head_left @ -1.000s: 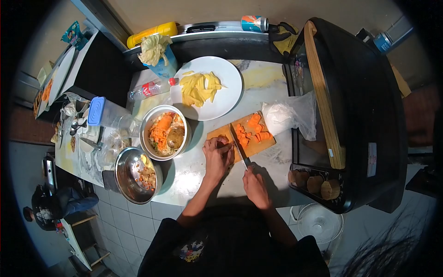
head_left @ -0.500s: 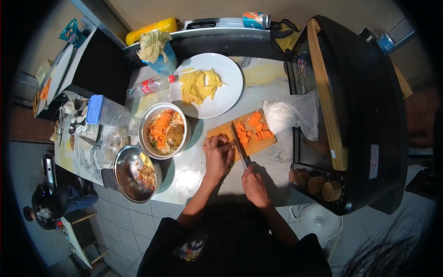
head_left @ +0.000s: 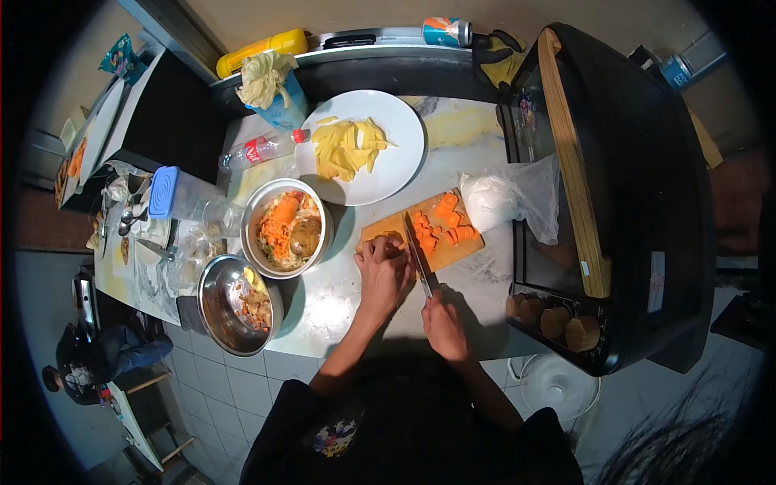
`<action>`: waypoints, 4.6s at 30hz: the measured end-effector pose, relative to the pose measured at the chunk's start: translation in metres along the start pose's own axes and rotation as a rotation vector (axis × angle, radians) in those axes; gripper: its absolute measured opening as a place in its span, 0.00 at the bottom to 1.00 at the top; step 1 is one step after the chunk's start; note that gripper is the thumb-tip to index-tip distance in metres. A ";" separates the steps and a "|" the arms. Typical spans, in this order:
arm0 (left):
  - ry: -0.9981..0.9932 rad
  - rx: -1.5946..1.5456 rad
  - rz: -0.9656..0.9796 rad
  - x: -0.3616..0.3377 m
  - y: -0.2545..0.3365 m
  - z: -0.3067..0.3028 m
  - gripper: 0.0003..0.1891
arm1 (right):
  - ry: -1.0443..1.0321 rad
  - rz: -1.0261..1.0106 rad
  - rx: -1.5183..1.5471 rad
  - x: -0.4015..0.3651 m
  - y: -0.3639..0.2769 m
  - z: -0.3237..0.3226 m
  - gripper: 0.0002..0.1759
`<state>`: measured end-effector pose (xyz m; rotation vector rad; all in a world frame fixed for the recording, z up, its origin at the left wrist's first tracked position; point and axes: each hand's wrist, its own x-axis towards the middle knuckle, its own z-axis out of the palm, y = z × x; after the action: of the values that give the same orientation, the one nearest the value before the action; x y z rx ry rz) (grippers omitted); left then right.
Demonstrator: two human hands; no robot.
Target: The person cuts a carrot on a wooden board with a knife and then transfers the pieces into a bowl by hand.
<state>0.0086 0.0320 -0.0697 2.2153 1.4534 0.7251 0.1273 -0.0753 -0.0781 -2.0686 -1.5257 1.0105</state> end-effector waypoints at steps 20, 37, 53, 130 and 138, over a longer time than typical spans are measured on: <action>0.027 -0.002 0.043 0.001 0.000 0.005 0.03 | 0.020 -0.073 -0.211 0.008 -0.005 -0.020 0.16; 0.022 0.037 0.033 -0.003 -0.002 0.004 0.08 | -0.081 0.032 -0.214 0.015 -0.013 -0.021 0.14; 0.027 0.029 0.035 -0.006 -0.002 0.002 0.10 | 0.099 -0.083 -0.191 0.020 -0.004 -0.002 0.13; 0.044 -0.338 -0.136 0.003 -0.013 -0.018 0.13 | 0.013 -0.026 0.293 0.008 0.014 -0.009 0.13; 0.056 -0.367 -0.331 -0.002 -0.016 -0.038 0.12 | 0.117 -0.062 0.005 0.003 -0.025 -0.028 0.17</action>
<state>-0.0271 0.0380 -0.0494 1.6459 1.5218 0.8622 0.1321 -0.0611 -0.0432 -2.0265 -1.5168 0.8539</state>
